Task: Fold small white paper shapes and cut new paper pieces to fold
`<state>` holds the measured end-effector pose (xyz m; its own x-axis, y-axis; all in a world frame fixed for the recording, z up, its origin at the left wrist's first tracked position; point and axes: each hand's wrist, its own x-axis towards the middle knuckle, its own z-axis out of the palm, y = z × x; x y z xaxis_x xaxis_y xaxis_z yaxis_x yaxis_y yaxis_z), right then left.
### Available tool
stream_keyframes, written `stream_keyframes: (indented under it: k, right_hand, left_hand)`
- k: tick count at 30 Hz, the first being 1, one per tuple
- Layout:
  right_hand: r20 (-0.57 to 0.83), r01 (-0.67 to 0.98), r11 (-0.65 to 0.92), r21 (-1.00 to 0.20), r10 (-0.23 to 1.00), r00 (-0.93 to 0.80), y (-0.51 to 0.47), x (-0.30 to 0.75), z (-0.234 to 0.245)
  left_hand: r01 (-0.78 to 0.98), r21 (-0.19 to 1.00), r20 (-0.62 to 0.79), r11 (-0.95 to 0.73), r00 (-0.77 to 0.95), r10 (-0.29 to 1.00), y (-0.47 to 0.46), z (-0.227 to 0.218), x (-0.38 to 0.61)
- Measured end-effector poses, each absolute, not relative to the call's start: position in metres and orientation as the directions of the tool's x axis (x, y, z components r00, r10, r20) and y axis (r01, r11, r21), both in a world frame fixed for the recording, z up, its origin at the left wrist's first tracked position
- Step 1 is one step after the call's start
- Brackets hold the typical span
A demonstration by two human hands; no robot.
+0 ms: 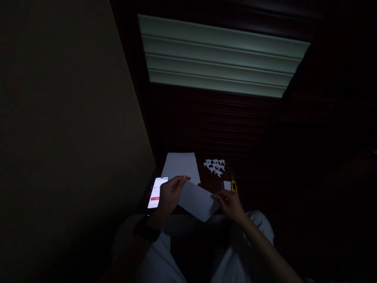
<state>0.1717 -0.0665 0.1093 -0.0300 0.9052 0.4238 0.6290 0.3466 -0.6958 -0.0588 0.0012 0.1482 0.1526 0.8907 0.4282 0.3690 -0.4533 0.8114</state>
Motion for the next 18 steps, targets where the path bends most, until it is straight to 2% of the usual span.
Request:
stream_keyframes:
  k: [6, 11, 15, 18]
  right_hand:
    - [0.339, 0.583, 0.210, -0.785, 0.933, 0.120, -0.072, 0.207, 0.098]
    - [0.235, 0.467, 0.097, -0.879, 0.940, 0.247, -0.059, 0.222, 0.085]
    - [0.094, 0.191, 0.031, -0.981, 0.940, 0.329, -0.049, 0.223, 0.070]
    - [-0.027, -0.049, -0.010, -0.999, 0.934, 0.357, -0.048, 0.215, 0.058]
  left_hand:
    - [0.298, 0.892, 0.344, -0.341, 0.043, 0.938, 0.017, 0.130, -0.059]
    - [0.255, 0.925, 0.287, -0.281, 0.013, 0.958, 0.022, 0.110, -0.051]
    - [0.187, 0.963, 0.203, -0.192, -0.040, 0.978, 0.024, 0.096, -0.050]
    - [0.162, 0.977, 0.148, -0.139, -0.045, 0.988, 0.024, 0.086, -0.051]
